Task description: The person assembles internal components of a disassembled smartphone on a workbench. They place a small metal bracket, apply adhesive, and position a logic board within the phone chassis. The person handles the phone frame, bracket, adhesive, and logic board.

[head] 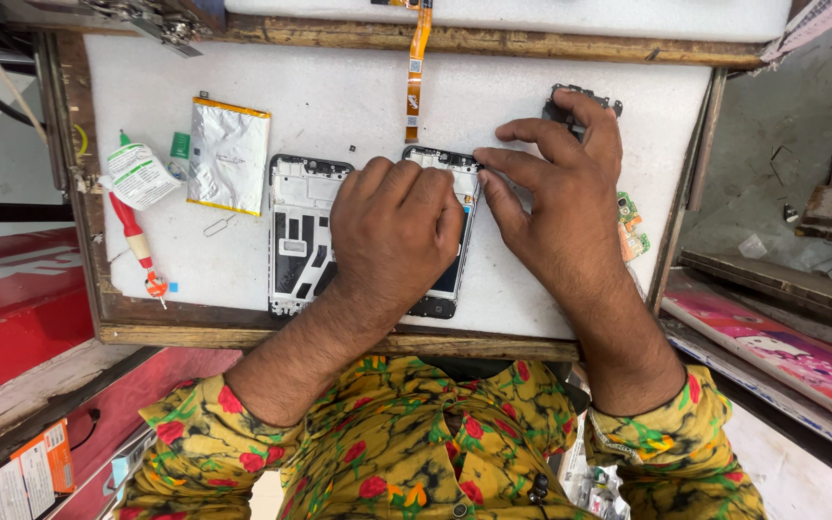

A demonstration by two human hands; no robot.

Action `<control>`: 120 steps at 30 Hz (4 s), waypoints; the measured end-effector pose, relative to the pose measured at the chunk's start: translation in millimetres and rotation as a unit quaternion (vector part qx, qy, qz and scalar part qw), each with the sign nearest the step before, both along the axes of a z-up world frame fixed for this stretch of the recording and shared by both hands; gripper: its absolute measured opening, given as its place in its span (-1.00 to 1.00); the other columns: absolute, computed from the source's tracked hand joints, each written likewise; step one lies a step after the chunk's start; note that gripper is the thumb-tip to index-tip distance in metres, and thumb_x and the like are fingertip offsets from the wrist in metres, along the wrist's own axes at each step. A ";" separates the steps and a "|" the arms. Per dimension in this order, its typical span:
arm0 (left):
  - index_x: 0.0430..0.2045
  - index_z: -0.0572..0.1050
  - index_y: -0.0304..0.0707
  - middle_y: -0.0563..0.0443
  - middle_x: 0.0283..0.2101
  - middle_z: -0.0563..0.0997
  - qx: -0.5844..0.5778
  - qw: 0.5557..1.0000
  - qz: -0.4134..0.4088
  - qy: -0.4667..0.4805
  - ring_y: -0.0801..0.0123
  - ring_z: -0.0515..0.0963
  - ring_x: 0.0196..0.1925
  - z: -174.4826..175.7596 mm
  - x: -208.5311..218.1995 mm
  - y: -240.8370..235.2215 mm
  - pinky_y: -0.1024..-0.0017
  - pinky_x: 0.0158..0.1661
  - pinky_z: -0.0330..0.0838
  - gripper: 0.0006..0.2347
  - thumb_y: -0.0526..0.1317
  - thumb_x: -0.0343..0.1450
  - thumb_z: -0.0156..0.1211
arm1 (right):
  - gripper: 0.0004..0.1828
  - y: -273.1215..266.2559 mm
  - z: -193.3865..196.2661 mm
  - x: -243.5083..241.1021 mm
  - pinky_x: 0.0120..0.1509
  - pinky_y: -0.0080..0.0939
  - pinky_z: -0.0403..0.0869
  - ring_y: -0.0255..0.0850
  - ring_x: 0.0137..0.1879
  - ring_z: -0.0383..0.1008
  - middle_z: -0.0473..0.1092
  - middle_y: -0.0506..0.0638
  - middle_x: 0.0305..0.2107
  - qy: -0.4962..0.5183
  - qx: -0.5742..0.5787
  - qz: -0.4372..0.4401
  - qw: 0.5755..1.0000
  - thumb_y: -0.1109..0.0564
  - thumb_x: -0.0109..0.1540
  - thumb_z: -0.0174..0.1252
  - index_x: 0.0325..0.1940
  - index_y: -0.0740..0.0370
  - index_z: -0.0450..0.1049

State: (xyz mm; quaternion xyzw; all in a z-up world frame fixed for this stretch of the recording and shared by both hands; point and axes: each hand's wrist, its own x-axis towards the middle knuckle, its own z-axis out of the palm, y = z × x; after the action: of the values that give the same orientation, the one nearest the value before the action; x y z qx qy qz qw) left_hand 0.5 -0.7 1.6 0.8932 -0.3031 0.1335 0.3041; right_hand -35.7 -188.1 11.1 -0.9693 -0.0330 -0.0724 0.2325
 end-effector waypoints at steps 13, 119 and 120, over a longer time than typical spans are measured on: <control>-0.41 0.50 -0.25 0.03 -0.42 0.46 0.011 1.000 -0.011 -0.007 0.27 0.47 -0.35 -1.4 -2.9 -1.7 0.26 -0.35 0.34 -0.91 -0.35 0.36 0.32 | -0.80 -1.1 -3.7 -1.1 0.58 0.20 0.15 0.12 0.49 0.09 0.49 -0.04 0.08 0.004 -0.006 -0.003 1.000 0.11 0.28 0.43 -0.01 0.05 0.69; -0.21 0.66 -0.28 0.18 -0.33 0.61 -0.305 0.831 -0.050 0.462 0.69 0.35 -0.39 8.1 2.1 35.7 0.64 -0.38 0.26 -0.88 -0.24 0.49 0.33 | -0.78 16.1 14.2 -9.0 -0.02 -0.29 0.48 -0.27 -0.10 0.55 0.59 0.00 -0.22 -0.020 0.263 0.054 0.963 0.19 0.23 0.43 -0.05 0.19 0.64; -0.21 0.66 -0.26 0.18 -0.32 0.60 -0.298 0.851 -0.049 0.430 0.69 0.33 -0.41 7.3 0.6 33.4 0.63 -0.40 0.24 -0.90 -0.24 0.49 0.34 | -0.79 16.1 12.8 -10.5 -0.08 -0.32 0.44 -0.31 -0.16 0.50 0.57 -0.01 -0.26 -0.002 0.275 0.032 0.961 0.19 0.23 0.43 -0.06 0.20 0.65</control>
State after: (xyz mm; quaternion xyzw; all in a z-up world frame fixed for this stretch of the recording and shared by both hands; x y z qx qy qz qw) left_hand 1.1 32.8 9.0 0.7116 -0.1308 -0.1955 0.6620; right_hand -46.2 -171.9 23.9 -0.8662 -0.0436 -0.0729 0.4924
